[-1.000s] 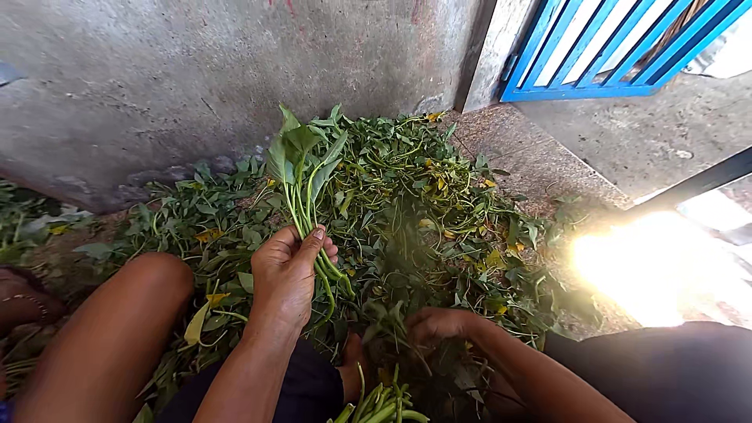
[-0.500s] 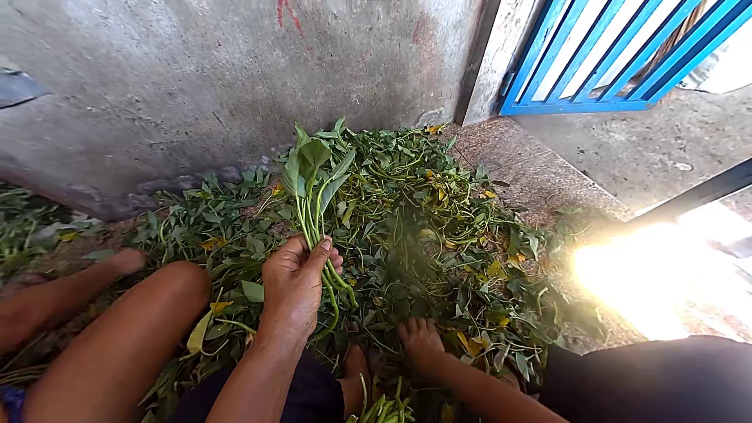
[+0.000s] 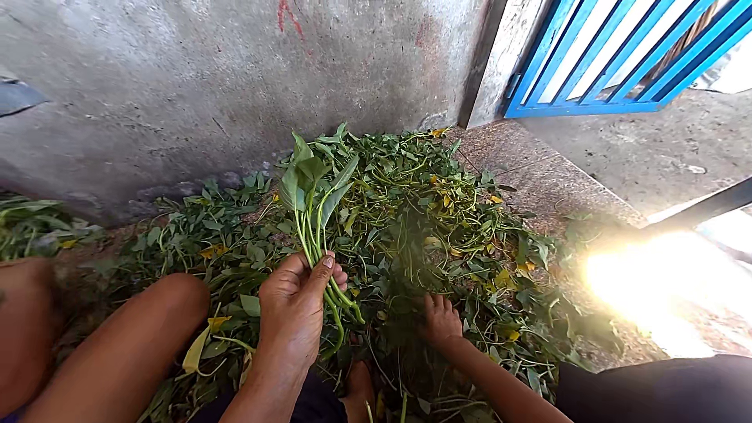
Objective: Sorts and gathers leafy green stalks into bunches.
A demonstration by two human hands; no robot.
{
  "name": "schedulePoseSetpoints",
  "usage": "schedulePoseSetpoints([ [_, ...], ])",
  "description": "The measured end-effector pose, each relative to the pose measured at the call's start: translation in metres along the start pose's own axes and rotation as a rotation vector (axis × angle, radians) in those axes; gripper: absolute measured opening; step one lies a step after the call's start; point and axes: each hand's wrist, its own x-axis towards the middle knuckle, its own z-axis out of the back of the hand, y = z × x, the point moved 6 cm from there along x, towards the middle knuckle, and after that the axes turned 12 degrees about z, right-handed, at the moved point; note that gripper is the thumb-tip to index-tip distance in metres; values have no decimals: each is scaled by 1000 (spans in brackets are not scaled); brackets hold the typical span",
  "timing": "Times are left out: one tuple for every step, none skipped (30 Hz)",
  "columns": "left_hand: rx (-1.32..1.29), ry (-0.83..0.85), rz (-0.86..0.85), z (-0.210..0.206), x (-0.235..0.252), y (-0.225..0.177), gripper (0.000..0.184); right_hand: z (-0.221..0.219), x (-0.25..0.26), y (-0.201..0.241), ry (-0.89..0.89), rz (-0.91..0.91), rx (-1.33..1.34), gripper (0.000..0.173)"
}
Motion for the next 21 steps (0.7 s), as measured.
schedulePoseSetpoints([
  [3, 4, -4, -1, 1, 1, 7, -15, -6, -4, 119, 6, -24, 84],
  [1, 10, -9, -1, 3, 1, 7, -30, -18, -1, 276, 52, -53, 79],
  [-3, 16, -17, -2, 4, 1, 8, -42, -36, 8, 450, 129, -80, 72],
  [-1, 23, -21, -2, 5, 2, 8, -51, -56, 18, 617, 227, -94, 66],
  [0, 28, -21, -2, 5, 2, 8, -58, -74, 27, 759, 334, -107, 57],
  [0, 32, -21, -3, 4, 2, 8, -63, -86, 32, 869, 425, -98, 52],
  [-2, 37, -21, -4, 4, 3, 8, -63, -91, 37, 947, 481, -62, 50],
  [-5, 45, -23, -5, 4, 3, 8, -56, -89, 43, 968, 499, 14, 49],
  [-6, 54, -22, -5, 4, 3, 8, -48, -78, 48, 925, 497, 109, 50],
  [-8, 58, -21, -6, 4, 3, 8, -34, -62, 51, 828, 466, 171, 53],
  [-11, 58, -21, -6, 4, 3, 9, -17, -40, 53, 673, 442, 199, 53],
  [-19, 59, -19, -5, 4, 2, 9, -2, -14, 51, 501, 408, 205, 50],
  [-25, 58, -15, -6, 4, 2, 9, 15, 11, 45, 335, 343, 224, 46],
  [-32, 55, -8, -5, 4, 1, 9, 30, 32, 37, 181, 244, 270, 44],
  [-32, 54, 2, -6, 4, 1, 9, 41, 51, 25, 58, 126, 319, 43],
  [-30, 56, 10, -6, 3, 0, 10, 46, 68, 11, -25, 2, 359, 44],
  [-23, 65, 12, -7, 3, -2, 10, 45, 83, -2, -57, -106, 408, 44],
  [-17, 76, 10, -9, 3, -3, 10, 41, 95, -11, -51, -175, 484, 46],
  [-14, 82, 11, -10, 3, -3, 10, 33, 106, -18, -42, -203, 592, 47],
  [-11, 84, 14, -11, 3, -3, 10, 25, 115, -20, -46, -201, 723, 47],
  [-9, 84, 16, -12, 3, -4, 10, 19, 121, -19, -56, -193, 850, 49],
])
